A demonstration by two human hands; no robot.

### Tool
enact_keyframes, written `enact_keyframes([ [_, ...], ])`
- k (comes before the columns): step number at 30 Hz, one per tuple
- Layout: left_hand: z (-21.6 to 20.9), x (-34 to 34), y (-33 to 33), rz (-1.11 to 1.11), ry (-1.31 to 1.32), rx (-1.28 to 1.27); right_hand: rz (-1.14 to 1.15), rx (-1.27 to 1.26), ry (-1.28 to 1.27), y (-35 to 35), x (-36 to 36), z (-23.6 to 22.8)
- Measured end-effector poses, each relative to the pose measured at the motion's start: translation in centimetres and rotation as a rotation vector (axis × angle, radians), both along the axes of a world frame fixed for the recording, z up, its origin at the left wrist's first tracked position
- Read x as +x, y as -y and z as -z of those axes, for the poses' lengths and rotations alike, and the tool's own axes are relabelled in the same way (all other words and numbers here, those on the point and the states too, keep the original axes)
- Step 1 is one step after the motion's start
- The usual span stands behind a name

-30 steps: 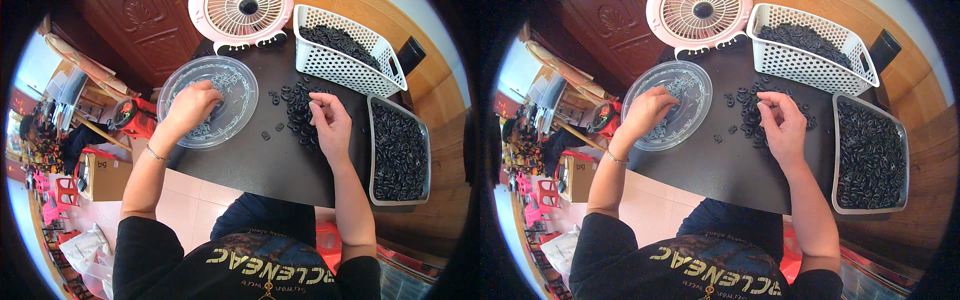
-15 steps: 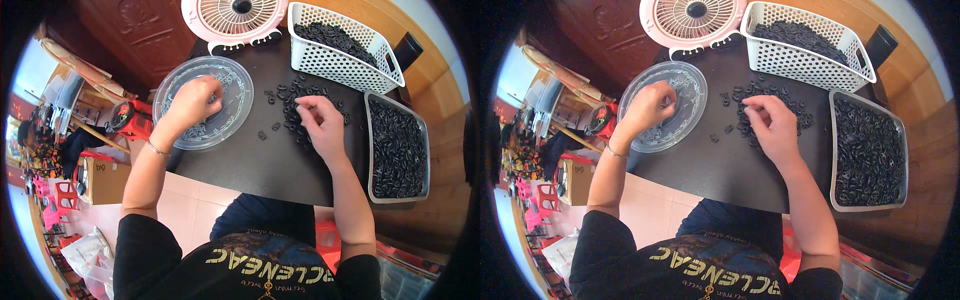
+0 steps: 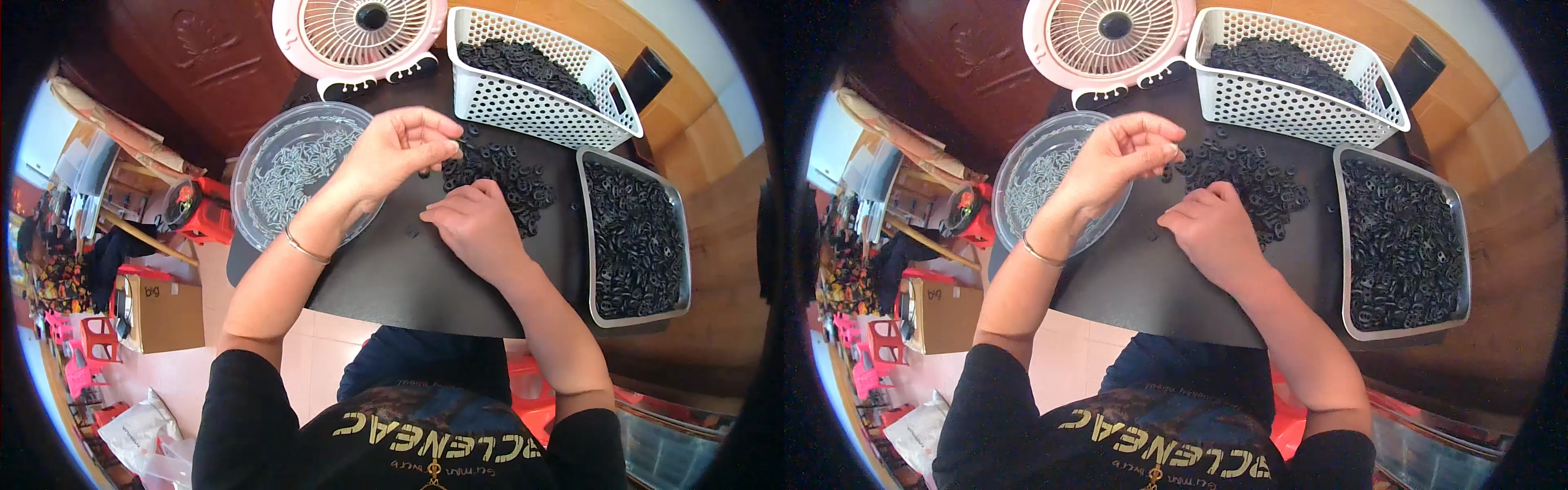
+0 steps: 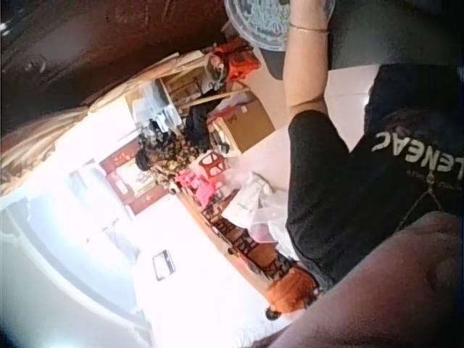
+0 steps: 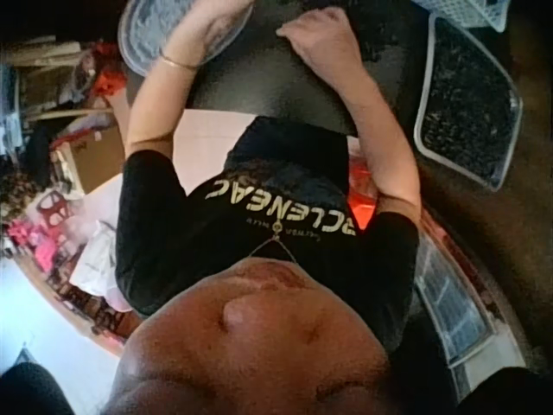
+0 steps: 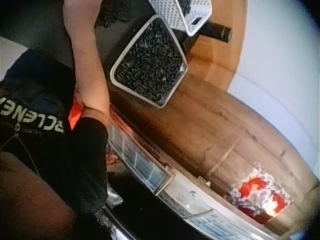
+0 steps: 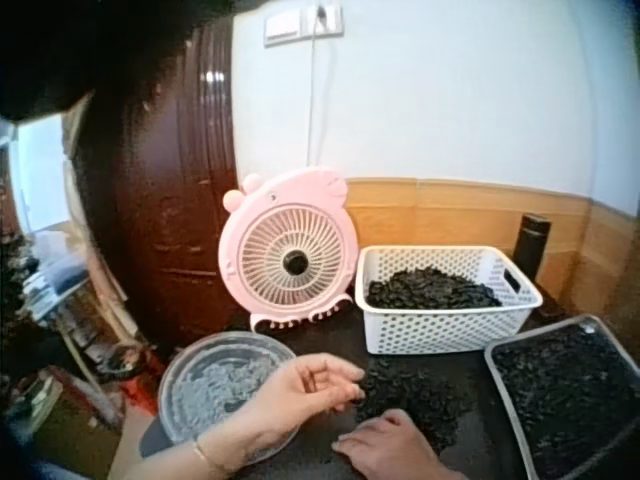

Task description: The person repeatedly picks up small black plastic components and silver screws from a table, inserts the screws into the components by hand, and places the assembled units into a white basket. The process is repetitive and involves handling items one at a time.

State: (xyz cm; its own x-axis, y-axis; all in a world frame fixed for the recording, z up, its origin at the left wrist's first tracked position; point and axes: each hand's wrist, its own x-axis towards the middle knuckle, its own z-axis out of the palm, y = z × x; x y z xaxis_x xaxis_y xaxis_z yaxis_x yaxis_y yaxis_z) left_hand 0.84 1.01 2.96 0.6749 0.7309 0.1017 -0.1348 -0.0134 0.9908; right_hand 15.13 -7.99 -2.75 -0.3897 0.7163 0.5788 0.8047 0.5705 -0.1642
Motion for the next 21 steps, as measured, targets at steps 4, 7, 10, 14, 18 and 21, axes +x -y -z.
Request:
enact_keyframes([
  [4,1.6,0.2,0.2,-0.01,-0.002,-0.139,0.012,0.038,0.017,0.0,-0.4,-0.1],
  [7,2.1,-0.2,0.1,-0.008,0.04,-0.226,-0.04,0.038,-0.045,0.0,-0.5,0.0],
  [10,2.1,-0.3,0.3,-0.01,0.095,-0.295,0.019,-0.109,-0.361,1.0,-0.6,-1.3],
  [14,2.1,-0.5,0.4,-0.006,0.11,-0.297,0.075,-0.264,-0.974,0.7,-0.5,-1.8],
  [18,2.2,-0.6,0.7,0.01,0.113,-0.314,0.051,-0.398,-1.228,0.6,0.3,-2.3],
  [21,2.2,-0.5,0.8,-0.003,0.089,-0.342,0.038,-0.44,-1.222,0.6,0.8,-2.1],
])
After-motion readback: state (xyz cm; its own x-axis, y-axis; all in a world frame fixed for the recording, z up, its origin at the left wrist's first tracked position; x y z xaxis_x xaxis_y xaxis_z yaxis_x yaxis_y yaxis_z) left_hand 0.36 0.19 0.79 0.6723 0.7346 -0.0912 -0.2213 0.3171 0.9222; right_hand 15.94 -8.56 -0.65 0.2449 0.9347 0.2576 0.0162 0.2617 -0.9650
